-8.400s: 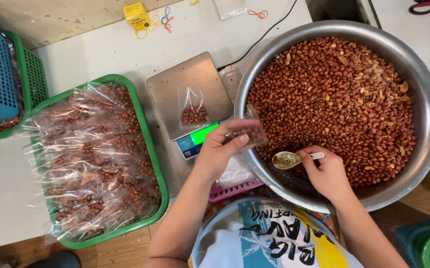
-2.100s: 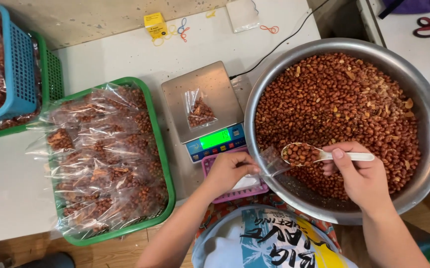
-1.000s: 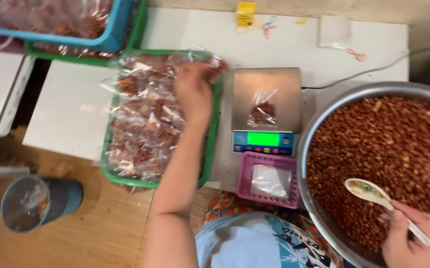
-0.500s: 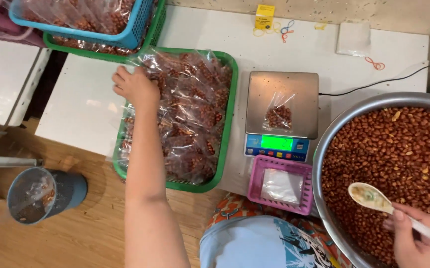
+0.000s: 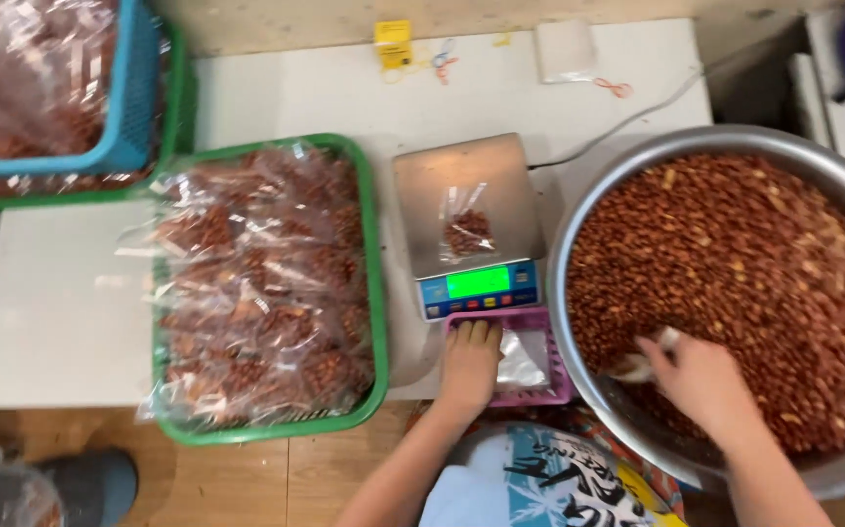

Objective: Portioning roasted peanuts into small plastic bags using a spoon and weighing them on a digital scale for packaging.

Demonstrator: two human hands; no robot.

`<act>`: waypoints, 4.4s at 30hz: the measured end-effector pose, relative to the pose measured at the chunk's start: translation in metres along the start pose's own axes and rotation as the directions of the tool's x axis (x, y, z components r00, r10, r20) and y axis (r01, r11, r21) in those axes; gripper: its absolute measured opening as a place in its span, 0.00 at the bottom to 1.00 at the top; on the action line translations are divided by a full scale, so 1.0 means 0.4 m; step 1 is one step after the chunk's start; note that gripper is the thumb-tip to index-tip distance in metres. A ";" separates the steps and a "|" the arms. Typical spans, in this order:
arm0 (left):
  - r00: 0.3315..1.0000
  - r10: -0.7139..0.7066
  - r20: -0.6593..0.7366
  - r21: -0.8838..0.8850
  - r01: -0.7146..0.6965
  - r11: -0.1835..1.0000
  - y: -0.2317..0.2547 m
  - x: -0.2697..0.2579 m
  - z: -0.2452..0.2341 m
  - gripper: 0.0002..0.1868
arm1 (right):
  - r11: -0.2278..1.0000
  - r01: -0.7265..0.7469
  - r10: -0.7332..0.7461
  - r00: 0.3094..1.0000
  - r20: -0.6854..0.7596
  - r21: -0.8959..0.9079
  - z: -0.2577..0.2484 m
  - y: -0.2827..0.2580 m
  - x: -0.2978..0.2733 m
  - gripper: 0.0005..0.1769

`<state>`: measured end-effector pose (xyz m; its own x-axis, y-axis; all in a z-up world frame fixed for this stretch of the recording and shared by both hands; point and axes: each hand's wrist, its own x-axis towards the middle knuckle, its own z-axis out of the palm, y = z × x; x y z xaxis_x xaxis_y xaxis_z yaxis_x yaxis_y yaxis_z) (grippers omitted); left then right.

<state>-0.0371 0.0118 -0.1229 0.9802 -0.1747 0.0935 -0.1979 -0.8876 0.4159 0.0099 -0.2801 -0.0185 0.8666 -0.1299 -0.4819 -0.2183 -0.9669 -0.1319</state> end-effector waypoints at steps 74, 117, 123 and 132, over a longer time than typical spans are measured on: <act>0.733 0.333 0.593 -0.663 0.209 0.719 0.320 0.292 -0.272 0.15 | 0.588 0.652 -0.323 0.731 -0.601 0.478 -0.173 0.135 -0.151 0.08; 0.910 0.312 0.273 -0.960 0.235 0.154 0.351 0.201 -0.199 0.28 | 0.541 0.833 -0.446 0.167 -0.880 -0.116 -0.117 0.182 -0.212 0.07; 0.924 -0.370 0.099 -0.954 0.194 0.229 0.143 0.335 -0.305 0.07 | 0.649 0.744 -0.256 0.409 -0.876 0.158 -0.091 0.170 -0.214 0.05; 0.792 -0.484 -0.372 -0.531 0.247 0.811 -0.146 0.445 -0.256 0.12 | 0.602 0.740 -0.390 0.600 -0.698 0.300 0.076 0.091 -0.149 0.08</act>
<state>0.1481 0.0762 -0.0379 0.8683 0.4500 0.2088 0.0760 -0.5366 0.8404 -0.0634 -0.3009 -0.0209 0.9187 0.1460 0.3669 0.3752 -0.6127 -0.6956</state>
